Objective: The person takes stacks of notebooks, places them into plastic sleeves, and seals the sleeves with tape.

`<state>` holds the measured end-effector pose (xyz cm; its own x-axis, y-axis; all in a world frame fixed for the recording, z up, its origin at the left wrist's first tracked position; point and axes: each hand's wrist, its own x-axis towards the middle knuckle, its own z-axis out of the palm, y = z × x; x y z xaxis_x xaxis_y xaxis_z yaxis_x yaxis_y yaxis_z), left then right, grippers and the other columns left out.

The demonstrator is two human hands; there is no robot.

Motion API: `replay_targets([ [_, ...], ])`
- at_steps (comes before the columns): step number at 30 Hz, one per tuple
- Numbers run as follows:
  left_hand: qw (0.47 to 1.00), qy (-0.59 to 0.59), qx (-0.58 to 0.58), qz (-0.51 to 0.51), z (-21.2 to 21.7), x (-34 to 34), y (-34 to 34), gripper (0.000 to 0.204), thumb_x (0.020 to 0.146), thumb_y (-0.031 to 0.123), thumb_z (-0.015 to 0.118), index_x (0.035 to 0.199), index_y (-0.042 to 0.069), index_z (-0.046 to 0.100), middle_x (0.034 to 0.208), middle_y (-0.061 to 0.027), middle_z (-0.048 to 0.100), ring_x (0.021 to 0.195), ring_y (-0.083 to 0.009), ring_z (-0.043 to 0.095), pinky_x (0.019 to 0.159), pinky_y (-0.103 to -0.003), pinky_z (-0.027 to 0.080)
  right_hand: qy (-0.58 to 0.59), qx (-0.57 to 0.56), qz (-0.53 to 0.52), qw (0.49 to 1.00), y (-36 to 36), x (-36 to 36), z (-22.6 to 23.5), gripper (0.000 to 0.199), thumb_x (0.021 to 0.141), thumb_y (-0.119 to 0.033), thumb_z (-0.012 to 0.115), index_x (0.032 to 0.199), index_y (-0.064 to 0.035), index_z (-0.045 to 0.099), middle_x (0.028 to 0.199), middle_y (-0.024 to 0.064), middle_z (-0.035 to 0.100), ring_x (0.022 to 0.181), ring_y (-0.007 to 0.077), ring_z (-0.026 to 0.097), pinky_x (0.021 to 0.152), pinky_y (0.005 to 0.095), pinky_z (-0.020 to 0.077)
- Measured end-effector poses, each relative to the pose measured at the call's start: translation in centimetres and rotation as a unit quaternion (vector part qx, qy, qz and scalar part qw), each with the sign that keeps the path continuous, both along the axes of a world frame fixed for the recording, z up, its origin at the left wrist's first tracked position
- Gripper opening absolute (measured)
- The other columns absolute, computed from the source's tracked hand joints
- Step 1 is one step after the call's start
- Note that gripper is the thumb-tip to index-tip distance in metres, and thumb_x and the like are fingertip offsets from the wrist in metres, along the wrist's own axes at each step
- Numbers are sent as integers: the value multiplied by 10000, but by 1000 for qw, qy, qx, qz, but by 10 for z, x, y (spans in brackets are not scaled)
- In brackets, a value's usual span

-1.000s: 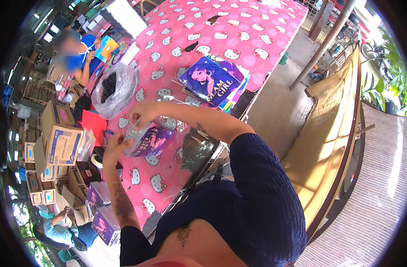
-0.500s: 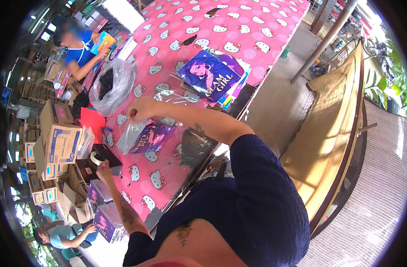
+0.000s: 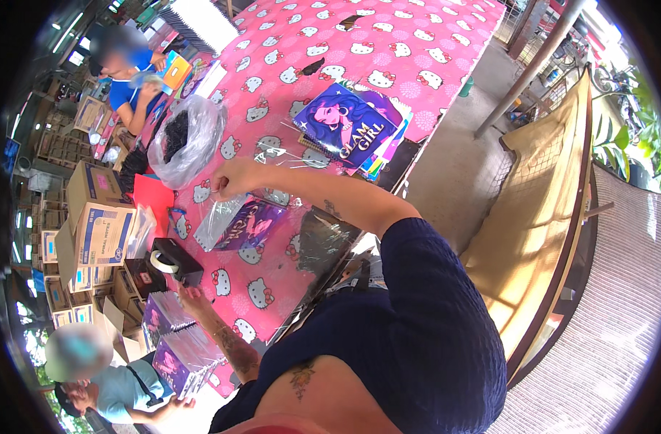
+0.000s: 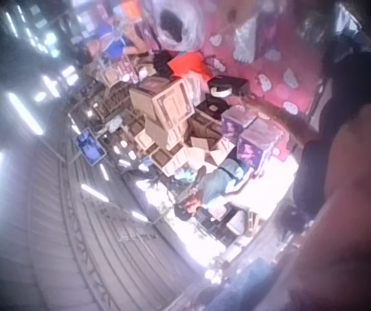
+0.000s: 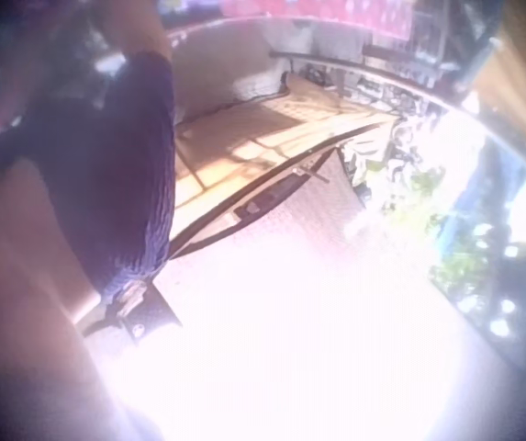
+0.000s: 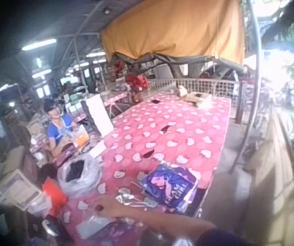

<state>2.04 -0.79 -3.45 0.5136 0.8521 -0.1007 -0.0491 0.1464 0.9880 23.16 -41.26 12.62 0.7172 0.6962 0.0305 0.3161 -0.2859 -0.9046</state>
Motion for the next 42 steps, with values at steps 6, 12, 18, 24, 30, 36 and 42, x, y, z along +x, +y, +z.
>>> replay_targets([
  [6, 997, 24, -67, -31, -3, -21, -20, 296, 927, 182, 571, 1108, -51, 599, 1058, -164, 611, 941, -240, 596, 773, -405, 512, -36, 40, -7, 999, 4, 2, -6, 360, 810, -333, 718, 1083, -98, 691, 869, 46, 707, 779, 172, 671, 675, 332, 522],
  [12, 599, 597, 530, -60, 70, -6, 16, 298, 925, 230, 545, 867, -37, 665, 828, -188, 711, 755, -394, 696, 676, -483, 559, -43, 44, -30, 998, 3, 4, -17, 361, 802, -343, 729, 1062, -94, 697, 860, 65, 706, 811, 184, 675, 724, 335, 512],
  [18, 697, 176, 598, -356, 234, 77, -121, 126, 886, 143, 601, 917, 32, 653, 794, -164, 648, 699, -337, 644, 623, -450, 468, -34, 43, -27, 998, 12, 3, -19, 326, 787, -321, 731, 1028, -102, 712, 852, 68, 718, 792, 186, 682, 720, 330, 517],
  [24, 451, 199, 653, -575, 290, 165, -199, 275, 828, 299, 697, 837, 31, 636, 691, -139, 611, 619, -292, 598, 585, -407, 430, -5, 48, -11, 999, 9, 5, -13, 348, 780, -295, 739, 1053, -82, 706, 841, 70, 711, 776, 186, 675, 706, 328, 515],
  [30, 268, 371, 497, -738, 207, 258, -158, 303, 828, 282, 720, 989, 33, 657, 755, -58, 666, 642, -165, 563, 571, -319, 428, -18, 55, -11, 998, 15, 0, -16, 394, 776, -318, 755, 1080, -75, 695, 858, 85, 703, 778, 185, 668, 708, 326, 509],
  [36, 593, 245, -18, -767, 82, 230, -137, 485, 856, 241, 687, 1278, 44, 553, 1151, -80, 636, 972, -162, 603, 805, -310, 495, -34, 56, -17, 998, 11, -3, -10, 466, 800, -337, 746, 1204, -131, 640, 1079, 123, 614, 948, 230, 627, 807, 367, 505],
  [42, 782, 137, -134, -594, 81, 189, -147, 516, 877, 232, 663, 1332, 51, 501, 1228, -102, 592, 1055, -188, 599, 862, -333, 507, -503, -35, -92, 859, 24, -46, 21, 681, 780, -363, 754, 1371, -142, 498, 1360, 113, 504, 1267, 291, 505, 1073, 506, 350],
])
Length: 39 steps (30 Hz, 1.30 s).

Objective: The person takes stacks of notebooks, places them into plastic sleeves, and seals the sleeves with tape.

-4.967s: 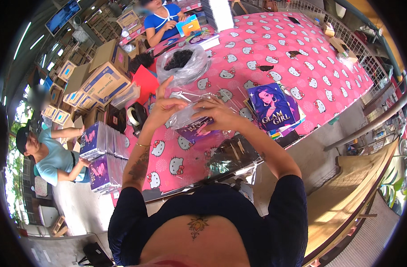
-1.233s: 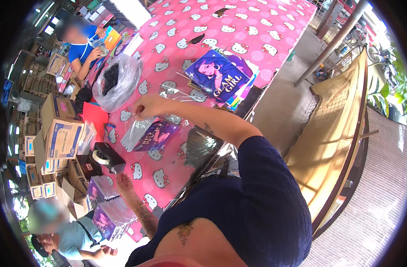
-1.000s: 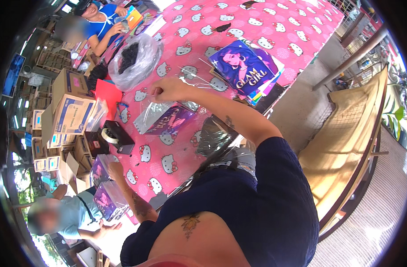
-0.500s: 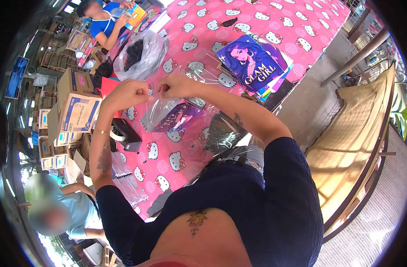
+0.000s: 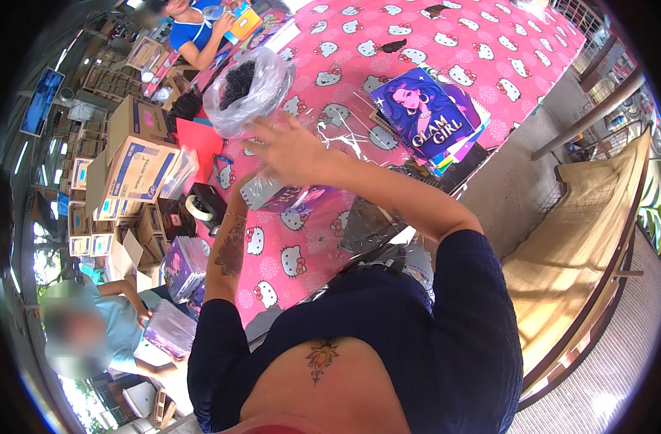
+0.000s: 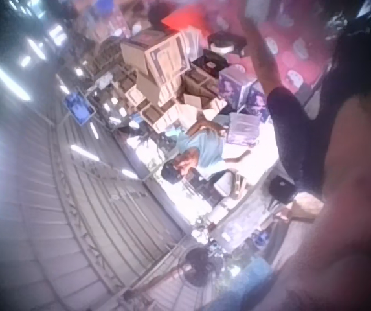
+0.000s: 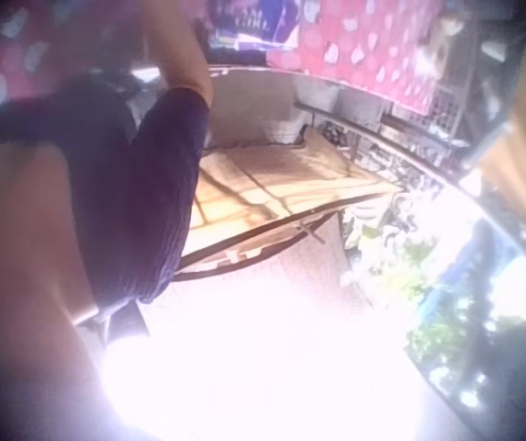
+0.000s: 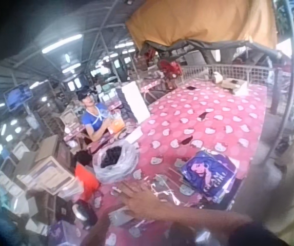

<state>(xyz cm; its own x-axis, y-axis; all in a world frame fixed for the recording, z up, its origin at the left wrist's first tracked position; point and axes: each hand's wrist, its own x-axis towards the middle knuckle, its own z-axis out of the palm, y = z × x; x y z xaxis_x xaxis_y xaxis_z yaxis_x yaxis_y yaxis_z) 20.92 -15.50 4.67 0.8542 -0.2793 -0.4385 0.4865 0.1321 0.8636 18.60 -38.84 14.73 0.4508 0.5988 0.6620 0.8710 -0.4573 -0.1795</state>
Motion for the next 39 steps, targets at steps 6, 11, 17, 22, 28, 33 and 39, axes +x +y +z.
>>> replay_targets([
  [6, 984, -133, -1, 120, 4, -69, 15, 561, 868, 148, 649, 1382, 52, 447, 1309, -130, 544, 1149, -221, 585, 945, -365, 499, 3, -167, -22, 986, -3, -18, -34, 738, 745, -352, 760, 1388, -138, 467, 1439, 91, 435, 1350, 293, 417, 1127, 541, 264],
  [11, 950, -154, -48, 267, -8, -132, -36, 697, 710, -50, 751, 1339, 37, 462, 1269, -131, 572, 1141, -236, 584, 1002, -374, 454, -66, -94, 23, 993, -7, -18, -47, 696, 726, -321, 754, 1352, -138, 509, 1370, 74, 530, 1303, 264, 481, 1125, 522, 284],
  [17, 751, -433, 419, 269, 39, -166, -43, 652, 595, 81, 877, 1151, 20, 544, 1009, -59, 632, 874, -177, 597, 775, -325, 494, -29, -23, 85, 996, -34, -26, -19, 667, 759, -329, 735, 1367, -173, 509, 1417, 109, 486, 1309, 292, 461, 1120, 547, 272],
  [22, 696, -402, 400, 442, 93, -234, 47, 586, 672, 142, 865, 1137, 2, 536, 1003, -77, 612, 832, -180, 596, 732, -329, 510, 13, -9, -42, 999, -101, 18, -15, 701, 800, -370, 740, 1402, -126, 477, 1462, 220, 397, 1332, 398, 400, 1087, 513, 313],
  [28, 490, -183, 366, 770, 66, -252, 230, 923, 687, 470, 847, 1341, -50, 454, 1242, -209, 577, 954, -281, 636, 765, -359, 540, 260, -111, -342, 896, -280, 107, -78, 892, 793, -651, 650, 1426, -62, 429, 1412, 235, 465, 1298, 396, 461, 1035, 474, 408],
  [33, 454, 256, 606, 601, 12, -290, 299, 1027, 811, 825, 333, 1216, -82, 593, 1066, -284, 660, 1057, -451, 610, 910, -562, 444, 423, 20, -256, 869, -306, 115, -102, 1091, 721, -738, 659, 1441, 29, 368, 1362, 281, 509, 1267, 358, 515, 1052, 412, 401],
  [39, 202, 3, 697, 688, -11, -201, 236, 724, 807, 489, 682, 1177, -113, 523, 987, -317, 591, 900, -467, 604, 764, -504, 509, 604, 11, -170, 779, -320, 133, -88, 813, 748, -680, 688, 1200, -8, 608, 1135, 188, 651, 1045, 274, 615, 931, 369, 454],
])
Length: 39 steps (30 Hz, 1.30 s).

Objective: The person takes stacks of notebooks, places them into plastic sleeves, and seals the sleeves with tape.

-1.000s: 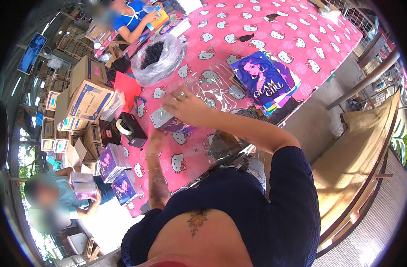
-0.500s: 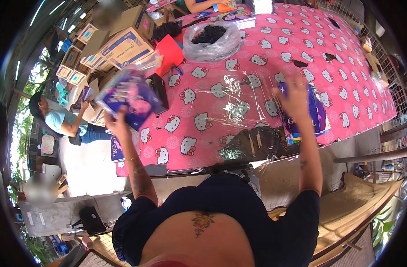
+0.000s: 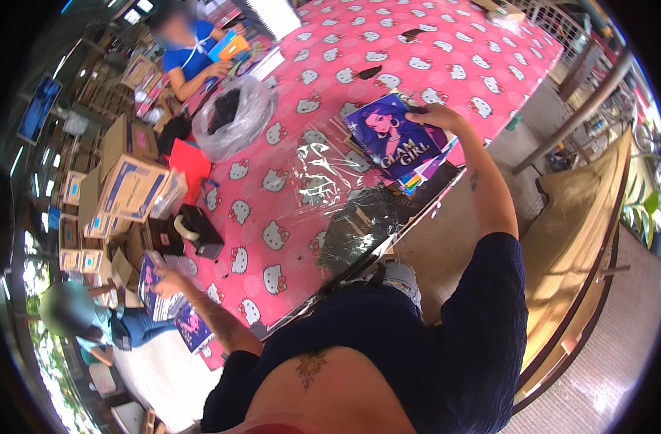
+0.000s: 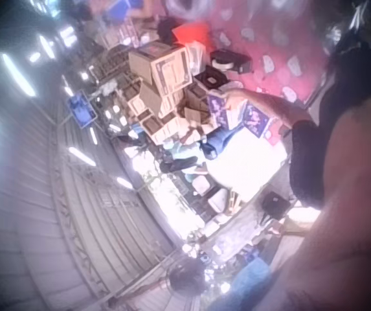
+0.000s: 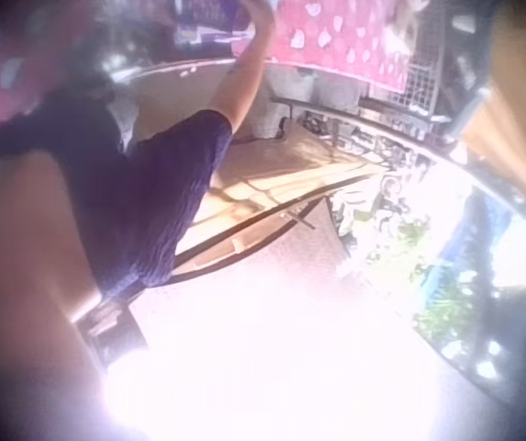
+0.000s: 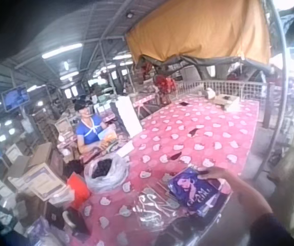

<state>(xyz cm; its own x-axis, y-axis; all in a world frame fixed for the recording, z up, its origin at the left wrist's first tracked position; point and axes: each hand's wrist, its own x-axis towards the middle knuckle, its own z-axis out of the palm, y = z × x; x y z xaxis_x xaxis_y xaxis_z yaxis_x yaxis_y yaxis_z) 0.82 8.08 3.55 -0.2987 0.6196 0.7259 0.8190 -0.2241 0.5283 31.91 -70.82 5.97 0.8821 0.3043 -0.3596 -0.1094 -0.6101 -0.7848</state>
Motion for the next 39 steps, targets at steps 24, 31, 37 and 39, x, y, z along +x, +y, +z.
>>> replay_targets([
  [24, 462, 102, 212, -855, 90, 160, -494, 696, 878, 153, 663, 1492, 196, 338, 1478, -231, 294, 1298, -415, 405, 1046, -588, 334, 165, 525, -30, 834, -22, -33, 97, 569, 858, -289, 671, 1288, 43, 503, 1086, 211, 678, 896, 288, 711, 830, 426, 594],
  [31, 368, 61, 365, -853, 169, 136, -441, 554, 809, 249, 741, 1300, 281, 486, 1364, -164, 483, 1215, -338, 538, 1084, -559, 300, 202, 327, 15, 923, 85, -88, 145, 484, 818, -390, 713, 1167, -65, 633, 954, 92, 708, 769, 188, 692, 753, 340, 586],
  [37, 389, -101, -212, -891, 144, 85, -376, 514, 664, 82, 867, 1097, 14, 598, 1064, -95, 657, 975, -221, 659, 857, -344, 531, 45, 607, 82, 789, 153, -131, 140, 1032, 850, -805, 358, 1533, -53, 180, 1471, 190, 383, 1349, 308, 410, 1100, 465, 352],
  [39, 373, -131, -281, -874, 111, 77, -360, 519, 693, 37, 845, 1137, -1, 579, 1054, -80, 657, 952, -190, 656, 876, -332, 527, -160, 514, 118, 834, 174, -143, 92, 1011, 833, -716, 529, 1524, -53, 204, 1464, 174, 376, 1378, 274, 358, 1113, 428, 315],
])
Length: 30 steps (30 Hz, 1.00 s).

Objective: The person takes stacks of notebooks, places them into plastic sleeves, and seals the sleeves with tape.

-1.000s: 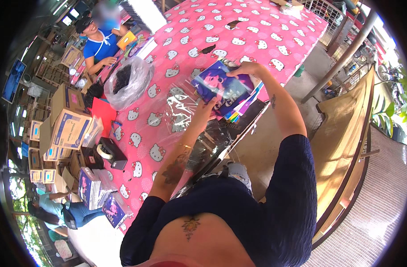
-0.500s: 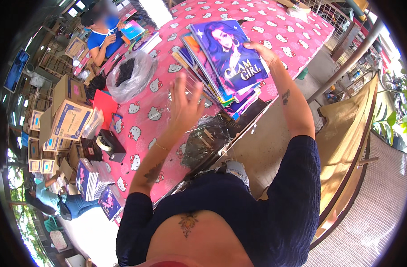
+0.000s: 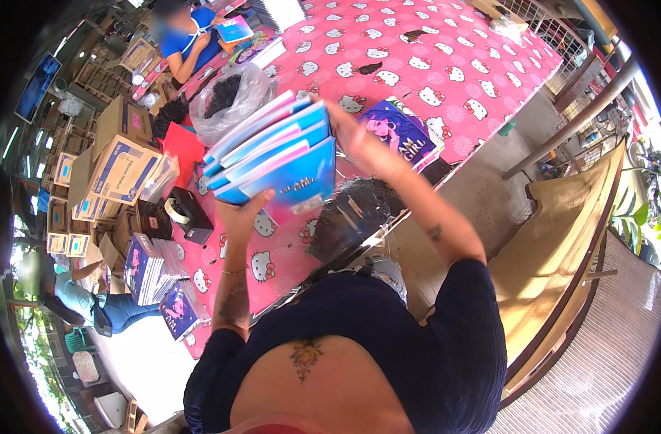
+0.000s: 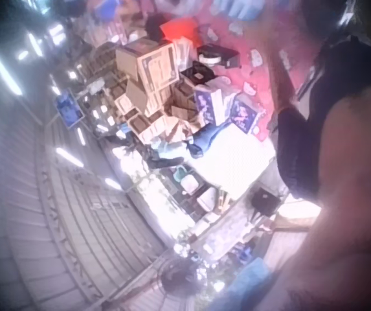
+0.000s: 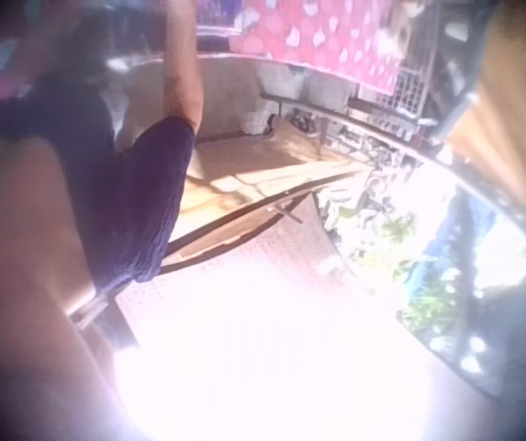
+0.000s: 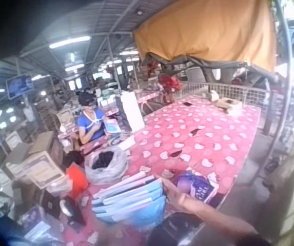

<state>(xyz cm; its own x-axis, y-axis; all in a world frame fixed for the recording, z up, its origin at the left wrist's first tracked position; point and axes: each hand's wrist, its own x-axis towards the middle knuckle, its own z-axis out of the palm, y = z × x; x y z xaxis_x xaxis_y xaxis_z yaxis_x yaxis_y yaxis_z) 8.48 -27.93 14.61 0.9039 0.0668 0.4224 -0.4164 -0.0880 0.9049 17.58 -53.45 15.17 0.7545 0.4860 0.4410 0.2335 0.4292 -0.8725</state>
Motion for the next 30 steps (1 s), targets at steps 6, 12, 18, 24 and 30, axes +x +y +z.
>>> replay_targets([
  [6, 983, 135, -112, -52, -116, -33, 18, 839, 722, -24, 798, 1406, 35, 315, 1221, -114, 572, 1106, -209, 587, 939, -355, 502, 35, -64, -108, 991, 37, -49, -111, 1121, 632, -183, 919, 1504, -90, 222, 1409, 99, 388, 1324, 223, 384, 1102, 384, 318],
  [12, 981, 123, -137, -63, -112, -22, 5, 959, 726, 34, 812, 1458, 89, 195, 1317, -137, 481, 1212, -258, 514, 999, -392, 467, 52, -49, -139, 988, 52, -55, -126, 1188, 621, -147, 917, 1537, -106, 161, 1439, 84, 367, 1334, 217, 374, 1108, 389, 315],
  [18, 985, 153, -75, -38, -109, -20, 9, 936, 679, 94, 864, 1386, 69, 252, 1282, -142, 501, 1199, -254, 517, 1003, -400, 458, 13, -96, -135, 986, 45, -55, -114, 1057, 663, -175, 885, 1506, -82, 254, 1376, 90, 424, 1295, 214, 404, 1091, 361, 315],
  [24, 990, 115, -45, -64, -117, -15, 24, 920, 684, 80, 856, 1379, 54, 254, 1269, -152, 512, 1166, -240, 537, 978, -387, 475, 28, -103, -80, 991, 28, -48, -104, 935, 739, -211, 843, 1496, -45, 320, 1382, 103, 490, 1288, 200, 435, 1099, 354, 306],
  [30, 977, 192, -63, -70, -135, -18, 24, 888, 710, 36, 813, 1410, 42, 267, 1262, -132, 541, 1130, -217, 556, 954, -365, 484, 3, -71, -134, 988, 46, -52, -120, 991, 678, -189, 894, 1468, -54, 311, 1301, 95, 527, 1253, 185, 452, 1073, 351, 346],
])
